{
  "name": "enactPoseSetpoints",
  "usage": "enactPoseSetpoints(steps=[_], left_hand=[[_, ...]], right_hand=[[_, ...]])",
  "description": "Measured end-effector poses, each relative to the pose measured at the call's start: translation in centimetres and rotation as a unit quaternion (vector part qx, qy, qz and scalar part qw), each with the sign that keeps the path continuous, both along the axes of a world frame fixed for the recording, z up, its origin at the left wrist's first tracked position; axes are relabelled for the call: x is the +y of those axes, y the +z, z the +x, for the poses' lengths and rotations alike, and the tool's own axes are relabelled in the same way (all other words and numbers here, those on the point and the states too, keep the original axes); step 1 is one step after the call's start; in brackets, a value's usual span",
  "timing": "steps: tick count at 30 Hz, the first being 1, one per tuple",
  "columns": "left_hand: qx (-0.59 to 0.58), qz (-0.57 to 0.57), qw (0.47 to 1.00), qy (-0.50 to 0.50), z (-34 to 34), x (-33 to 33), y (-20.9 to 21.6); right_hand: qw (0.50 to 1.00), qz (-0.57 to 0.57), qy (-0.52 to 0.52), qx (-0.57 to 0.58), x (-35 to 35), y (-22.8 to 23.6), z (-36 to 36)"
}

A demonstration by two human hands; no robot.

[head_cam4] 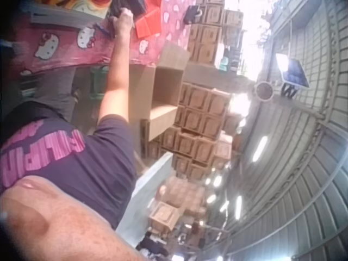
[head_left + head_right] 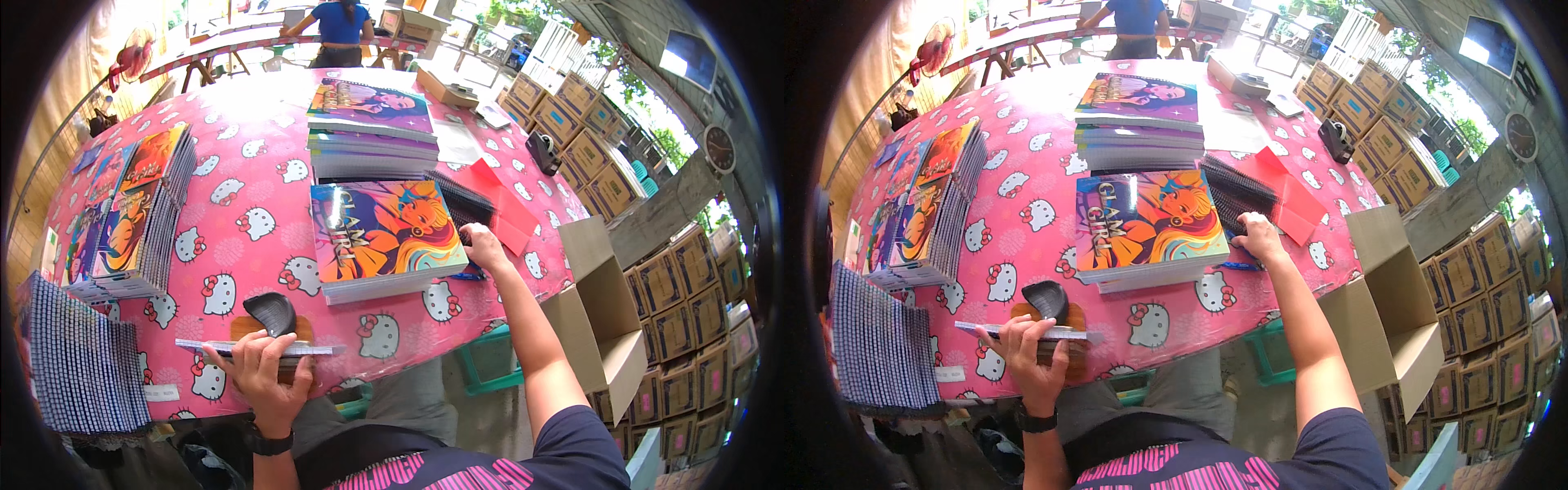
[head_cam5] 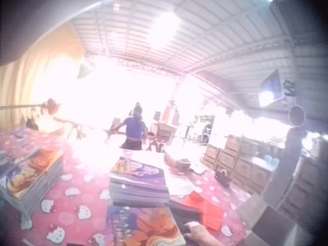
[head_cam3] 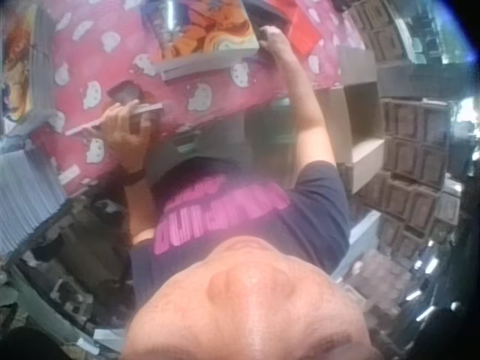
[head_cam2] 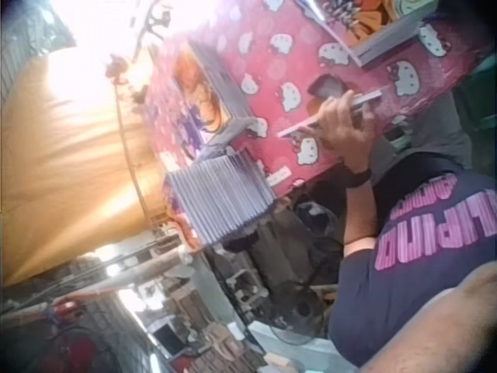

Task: The person threads a black spiral spine through the holes on the edge of a notebook by hand and stacks the finished notebook on top of others on a table.

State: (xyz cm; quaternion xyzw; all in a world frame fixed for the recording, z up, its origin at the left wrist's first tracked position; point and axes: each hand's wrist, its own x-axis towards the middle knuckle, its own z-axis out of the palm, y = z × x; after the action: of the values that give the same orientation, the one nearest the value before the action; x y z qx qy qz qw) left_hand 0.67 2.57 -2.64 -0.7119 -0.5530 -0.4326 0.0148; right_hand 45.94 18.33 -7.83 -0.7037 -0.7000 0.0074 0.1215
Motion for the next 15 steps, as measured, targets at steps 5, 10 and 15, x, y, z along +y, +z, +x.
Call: enactPoseSetpoints(steps=[5,10,15], left_hand=[[-0.001,-0.002,1.0,-0.008,-0.1,-0.2,-0.1],[-0.005,0.001,1.0,-0.011,0.0,-0.1,0.1],[-0.002,-0.004,1.0,-0.025,-0.1,-0.2,0.0]], right_hand=[[0.995,0.037,-0.037,0.084,0.4,2.9,0.5],[0.993,0.044,-0.024,0.111,0.2,4.0,0.6],[0.965,-0.091,-0.056,0.24,-0.1,3.5,0.3]])
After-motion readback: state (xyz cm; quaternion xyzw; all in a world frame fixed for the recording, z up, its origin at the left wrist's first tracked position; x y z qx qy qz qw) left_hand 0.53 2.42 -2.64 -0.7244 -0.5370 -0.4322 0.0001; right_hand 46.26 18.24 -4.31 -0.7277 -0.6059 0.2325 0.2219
